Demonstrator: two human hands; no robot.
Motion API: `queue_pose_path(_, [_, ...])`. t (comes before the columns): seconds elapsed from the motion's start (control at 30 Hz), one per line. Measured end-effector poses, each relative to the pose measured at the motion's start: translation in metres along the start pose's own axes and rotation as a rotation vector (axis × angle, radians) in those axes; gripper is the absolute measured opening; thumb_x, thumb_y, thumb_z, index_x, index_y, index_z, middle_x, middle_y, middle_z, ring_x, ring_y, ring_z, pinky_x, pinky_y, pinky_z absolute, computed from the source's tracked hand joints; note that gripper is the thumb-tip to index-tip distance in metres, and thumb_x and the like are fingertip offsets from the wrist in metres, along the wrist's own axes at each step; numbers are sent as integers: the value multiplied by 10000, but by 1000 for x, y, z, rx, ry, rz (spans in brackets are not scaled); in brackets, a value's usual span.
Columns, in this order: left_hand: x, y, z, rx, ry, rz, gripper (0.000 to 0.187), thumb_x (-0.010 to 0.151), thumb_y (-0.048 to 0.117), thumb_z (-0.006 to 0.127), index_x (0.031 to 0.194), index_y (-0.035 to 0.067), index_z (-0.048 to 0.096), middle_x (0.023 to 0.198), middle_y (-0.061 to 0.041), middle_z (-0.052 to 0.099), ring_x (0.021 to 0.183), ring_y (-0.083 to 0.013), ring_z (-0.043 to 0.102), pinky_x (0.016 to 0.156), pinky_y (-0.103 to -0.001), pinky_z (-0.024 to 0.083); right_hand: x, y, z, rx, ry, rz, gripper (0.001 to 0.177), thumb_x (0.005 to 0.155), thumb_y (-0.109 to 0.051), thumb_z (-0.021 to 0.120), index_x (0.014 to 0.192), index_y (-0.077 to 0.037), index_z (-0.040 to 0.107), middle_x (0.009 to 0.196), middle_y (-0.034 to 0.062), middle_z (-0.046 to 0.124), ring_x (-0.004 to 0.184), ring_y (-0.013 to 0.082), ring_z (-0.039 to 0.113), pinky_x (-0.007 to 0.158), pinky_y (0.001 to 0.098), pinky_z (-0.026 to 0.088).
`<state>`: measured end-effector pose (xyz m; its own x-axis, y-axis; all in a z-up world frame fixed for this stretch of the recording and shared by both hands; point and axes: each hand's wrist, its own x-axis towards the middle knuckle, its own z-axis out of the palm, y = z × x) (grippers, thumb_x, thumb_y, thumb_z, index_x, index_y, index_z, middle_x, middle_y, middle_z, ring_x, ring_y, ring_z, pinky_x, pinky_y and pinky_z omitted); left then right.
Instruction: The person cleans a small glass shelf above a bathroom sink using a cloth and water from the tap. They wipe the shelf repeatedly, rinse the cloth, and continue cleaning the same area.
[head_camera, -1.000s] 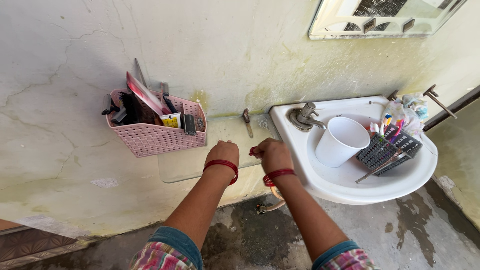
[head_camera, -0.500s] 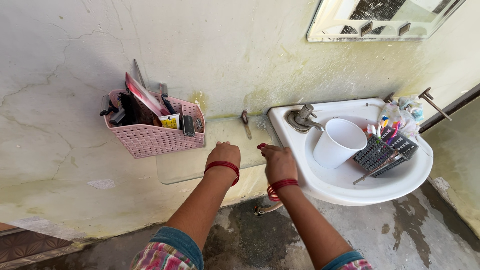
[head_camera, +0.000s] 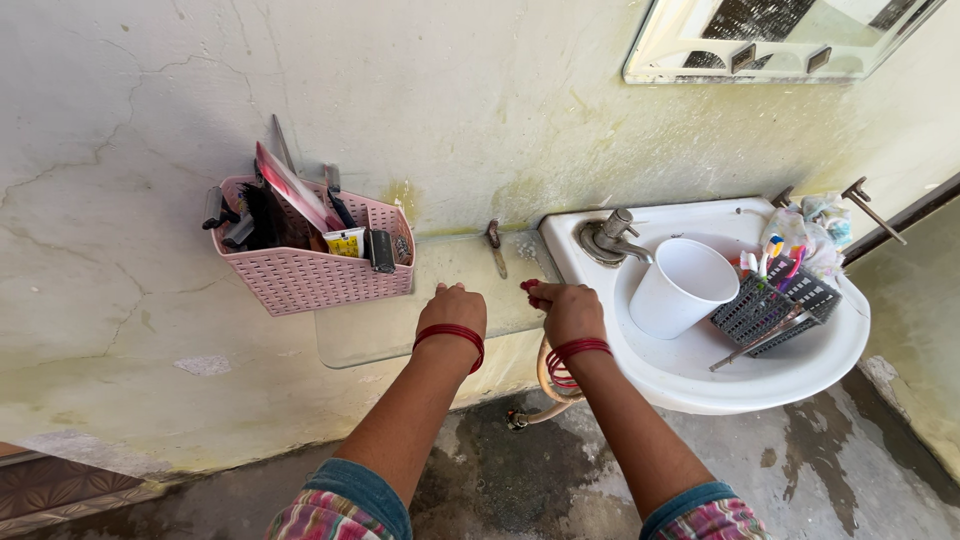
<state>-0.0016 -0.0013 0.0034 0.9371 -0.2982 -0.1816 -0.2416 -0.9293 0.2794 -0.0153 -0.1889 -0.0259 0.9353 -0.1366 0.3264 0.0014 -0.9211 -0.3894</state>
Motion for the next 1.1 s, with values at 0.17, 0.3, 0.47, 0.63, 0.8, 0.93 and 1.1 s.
queue_pose_path(0.17, [4,-2,1,9,-7,-2,257,952,-6,583,1168,3,722,1509,-151,518,1417,-330,480,1051,-396,540,-3,-27,9,-174,-96,30,248,994,-66,602,1080,-193,797,1066,19,773,839,265,707,784,369,597])
queue_pose_path(0.3, [9,-5,8,-4,-3,6,263,961,-1,567,1172,8,723,1539,-145,490,1432,-323,463,1055,-403,534,-7,-25,7,56,37,-203,240,875,-49,683,1014,-172,835,1040,18,798,861,262,712,838,370,589])
queue_pose_path(0.47, [12,-10,12,0,5,17,276,951,-19,566,1170,16,728,1573,-125,448,1444,-319,446,1053,-403,538,12,-19,0,-61,-21,0,297,929,-6,629,1083,-176,818,983,26,805,897,245,727,874,348,600])
queue_pose_path(0.63, [5,-4,6,-24,35,14,253,973,37,570,1167,22,732,1567,-141,446,1439,-346,433,1105,-424,482,-10,-29,0,81,38,-169,249,867,-55,691,1031,-183,830,998,40,799,849,253,731,847,366,589])
queue_pose_path(0.8, [-5,-3,-3,15,-14,27,245,926,15,648,1152,15,742,1554,-152,466,1448,-334,429,1107,-403,482,-12,-25,-9,81,-54,31,300,910,-40,646,1096,-212,806,1014,38,784,890,199,770,880,328,608])
queue_pose_path(0.93, [-3,3,-4,17,-26,17,229,954,34,635,1158,22,739,1519,-177,503,1445,-359,436,1103,-423,489,-12,-25,-9,-33,-16,-15,277,910,-27,645,1056,-185,819,978,41,798,880,240,747,853,353,595])
queue_pose_path(1.1, [3,-5,5,14,18,42,231,969,45,595,1136,40,755,1564,-170,441,1461,-363,399,1109,-434,469,-20,-23,-9,9,30,-89,287,855,-37,658,1048,-178,816,1026,55,779,857,255,742,836,362,596])
